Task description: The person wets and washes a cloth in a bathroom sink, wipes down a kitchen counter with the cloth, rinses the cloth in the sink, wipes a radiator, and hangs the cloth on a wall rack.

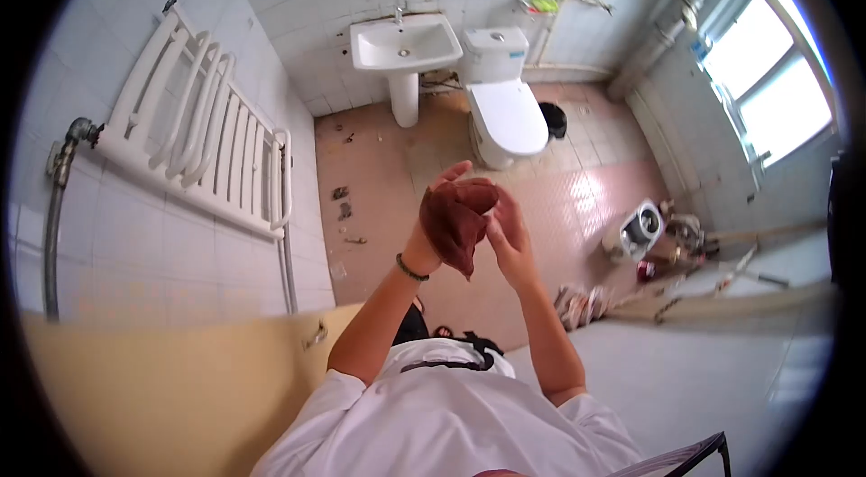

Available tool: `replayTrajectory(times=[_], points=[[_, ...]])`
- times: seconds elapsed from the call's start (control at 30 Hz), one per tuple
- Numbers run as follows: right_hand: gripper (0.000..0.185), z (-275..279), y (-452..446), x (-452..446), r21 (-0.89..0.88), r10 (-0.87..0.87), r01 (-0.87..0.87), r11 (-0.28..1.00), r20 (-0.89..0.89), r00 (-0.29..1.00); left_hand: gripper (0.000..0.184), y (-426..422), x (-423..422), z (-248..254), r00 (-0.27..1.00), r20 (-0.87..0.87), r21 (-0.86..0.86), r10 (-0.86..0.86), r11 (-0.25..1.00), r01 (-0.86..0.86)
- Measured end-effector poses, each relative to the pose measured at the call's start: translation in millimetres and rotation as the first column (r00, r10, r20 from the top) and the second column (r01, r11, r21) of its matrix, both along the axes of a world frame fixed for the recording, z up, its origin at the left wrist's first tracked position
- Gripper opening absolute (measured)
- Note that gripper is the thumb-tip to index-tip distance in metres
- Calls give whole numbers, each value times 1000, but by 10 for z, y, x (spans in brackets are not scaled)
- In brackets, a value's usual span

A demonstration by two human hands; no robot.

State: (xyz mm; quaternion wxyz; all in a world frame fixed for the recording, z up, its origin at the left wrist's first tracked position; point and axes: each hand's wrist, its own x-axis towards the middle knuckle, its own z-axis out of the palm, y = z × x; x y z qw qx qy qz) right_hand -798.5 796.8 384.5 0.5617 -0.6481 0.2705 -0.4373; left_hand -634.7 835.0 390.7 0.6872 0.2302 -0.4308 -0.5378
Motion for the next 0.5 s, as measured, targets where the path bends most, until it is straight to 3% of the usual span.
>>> replayTrajectory(times=[0.03, 0.07, 0.1, 0.17, 0.23, 0.33, 0.4, 0.5], points=[[45, -89, -232, 130, 153, 90, -100, 983, 71, 993, 62, -285, 193, 2, 858, -459, -15, -229, 968, 250], [43, -200, -477, 262, 302, 159, -199, 932, 152, 975, 62, -560, 394, -44, 912, -367, -3, -182, 981, 195], [39, -323, -755, 407, 333, 222, -253, 908, 129, 966, 62, -837, 608, -121, 953, -272, 11, -134, 990, 142], [32, -494, -1298, 705, 395, 335, -343, 852, 91, 938, 62, -1360, 1066, -208, 965, -245, 65, -93, 992, 112], [25, -655, -1901, 1023, 391, 220, -191, 900, -29, 975, 61, -1928, 1535, -275, 913, -398, 164, -89, 972, 166], [20, -377, -2623, 1566, 349, 24, 15, 937, -106, 994, 56, -2638, 2361, -523, 974, -225, 381, 29, 923, 60], [20, -291, -3138, 1841, 369, -45, 77, 926, -96, 994, 59, -3038, 2877, -971, 980, -197, 544, 12, 833, 99], [20, -241, -3934, 2404, 173, -149, 205, 963, -289, 946, 60, -3619, 3426, -1729, 973, -226, 730, -43, 654, 199]])
